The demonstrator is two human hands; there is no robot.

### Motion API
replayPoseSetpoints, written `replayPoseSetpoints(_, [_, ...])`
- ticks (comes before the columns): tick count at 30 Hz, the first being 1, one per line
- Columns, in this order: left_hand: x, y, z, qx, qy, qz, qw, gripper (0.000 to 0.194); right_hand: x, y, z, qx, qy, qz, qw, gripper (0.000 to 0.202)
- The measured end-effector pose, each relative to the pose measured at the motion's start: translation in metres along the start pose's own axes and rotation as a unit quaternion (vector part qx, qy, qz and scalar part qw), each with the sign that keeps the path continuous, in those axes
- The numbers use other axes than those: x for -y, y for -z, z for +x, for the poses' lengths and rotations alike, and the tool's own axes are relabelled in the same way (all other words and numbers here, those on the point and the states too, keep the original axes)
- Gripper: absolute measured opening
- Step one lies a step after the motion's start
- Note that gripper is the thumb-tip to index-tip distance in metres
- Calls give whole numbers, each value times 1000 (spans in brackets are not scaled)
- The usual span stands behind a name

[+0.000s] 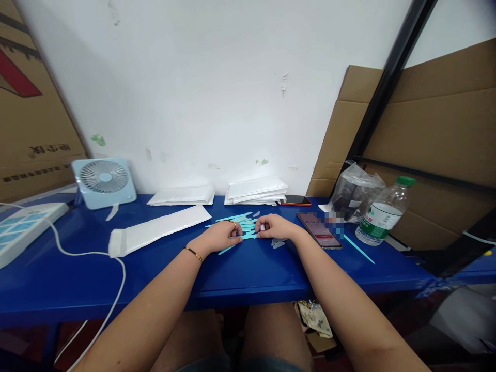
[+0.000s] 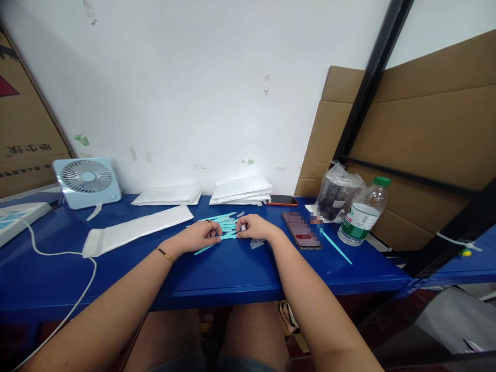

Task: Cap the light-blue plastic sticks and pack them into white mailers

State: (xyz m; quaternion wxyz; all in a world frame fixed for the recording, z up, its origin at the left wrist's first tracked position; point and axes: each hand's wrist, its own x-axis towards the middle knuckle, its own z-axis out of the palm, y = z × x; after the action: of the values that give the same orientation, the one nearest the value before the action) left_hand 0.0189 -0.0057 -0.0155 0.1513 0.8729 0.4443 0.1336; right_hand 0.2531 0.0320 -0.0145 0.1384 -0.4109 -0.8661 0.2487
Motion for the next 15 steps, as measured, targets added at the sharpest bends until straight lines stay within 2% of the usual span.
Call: replayPoseSetpoints(15, [-4, 2, -1, 0, 0, 3, 1000, 29, -1, 0, 0, 2, -1, 3, 1000, 25])
